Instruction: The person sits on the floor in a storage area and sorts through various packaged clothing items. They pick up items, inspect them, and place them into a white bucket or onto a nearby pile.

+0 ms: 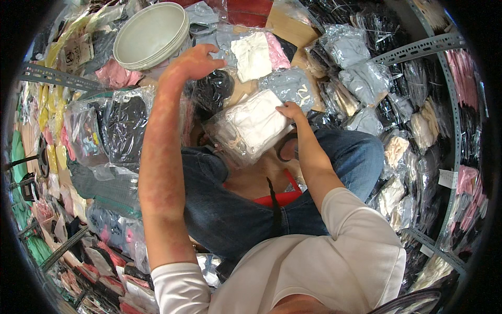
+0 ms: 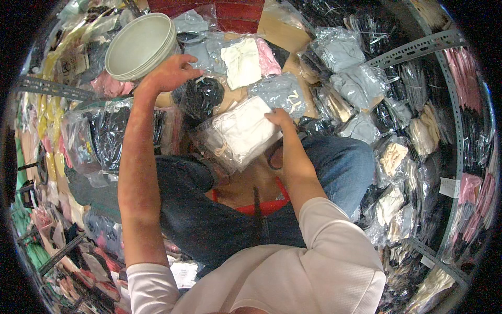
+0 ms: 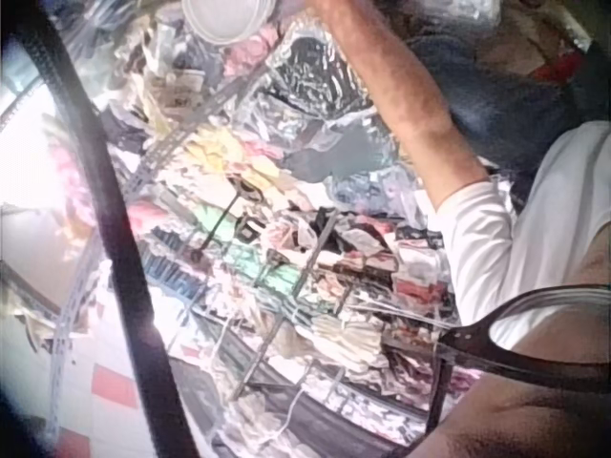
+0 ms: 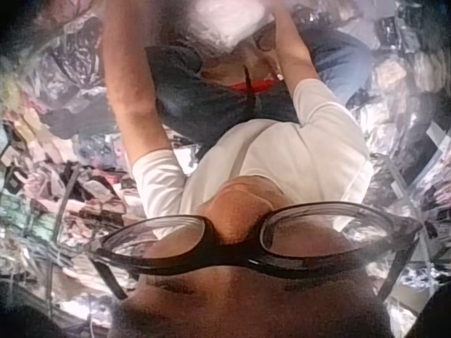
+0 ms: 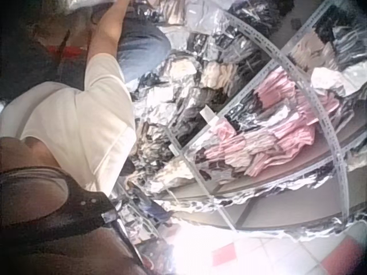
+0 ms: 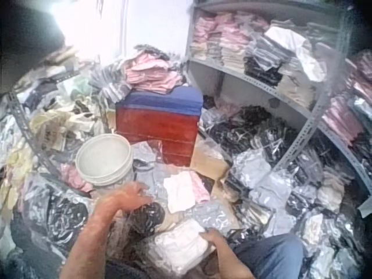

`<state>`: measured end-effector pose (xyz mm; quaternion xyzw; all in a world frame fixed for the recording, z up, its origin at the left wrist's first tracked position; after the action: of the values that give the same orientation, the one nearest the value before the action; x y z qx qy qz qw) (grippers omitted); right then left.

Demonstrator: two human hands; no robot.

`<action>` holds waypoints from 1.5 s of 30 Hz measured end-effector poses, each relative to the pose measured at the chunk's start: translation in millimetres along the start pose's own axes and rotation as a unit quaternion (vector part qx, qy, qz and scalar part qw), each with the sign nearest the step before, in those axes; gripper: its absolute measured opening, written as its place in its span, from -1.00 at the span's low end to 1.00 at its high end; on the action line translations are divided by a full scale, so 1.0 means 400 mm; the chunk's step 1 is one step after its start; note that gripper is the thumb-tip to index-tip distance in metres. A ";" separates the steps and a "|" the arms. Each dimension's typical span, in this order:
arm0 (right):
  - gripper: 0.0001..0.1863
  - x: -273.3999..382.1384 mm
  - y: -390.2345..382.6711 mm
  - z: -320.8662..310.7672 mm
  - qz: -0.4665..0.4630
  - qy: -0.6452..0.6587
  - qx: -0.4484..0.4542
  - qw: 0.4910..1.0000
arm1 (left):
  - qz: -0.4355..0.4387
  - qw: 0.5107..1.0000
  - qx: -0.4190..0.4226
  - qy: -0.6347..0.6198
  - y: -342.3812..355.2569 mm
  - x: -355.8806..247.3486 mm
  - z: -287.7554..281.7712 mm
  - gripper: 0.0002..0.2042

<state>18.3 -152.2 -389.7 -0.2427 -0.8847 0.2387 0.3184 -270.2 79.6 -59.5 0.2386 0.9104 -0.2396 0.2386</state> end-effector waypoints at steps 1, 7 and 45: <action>-0.23 0.015 -0.002 -0.024 -0.008 -0.007 -0.043 0.999 | -0.006 1.000 0.004 -0.001 -0.005 0.007 -0.002 -0.39; -0.69 0.107 -0.001 -0.137 -0.105 0.182 -0.365 0.907 | -0.030 1.000 -0.006 0.000 -0.022 0.035 -0.017 -0.40; -0.66 0.344 0.190 -0.258 -0.201 0.705 -0.237 0.638 | -0.077 0.993 0.013 0.092 0.063 0.035 0.058 -0.43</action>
<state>16.1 14.0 -301.5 -0.2207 -0.4454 -0.2924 0.8169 -259.7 90.6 -93.3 0.1920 0.9410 -0.2458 0.1312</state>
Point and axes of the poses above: each hand's wrist, its own y-axis towards the middle knuckle, its own z-axis out of the palm, x = y × z, the point moved 10 cm from there along y, towards the middle knuckle, and after that the axes turned 13 degrees about -z, right-handed, at the moved point
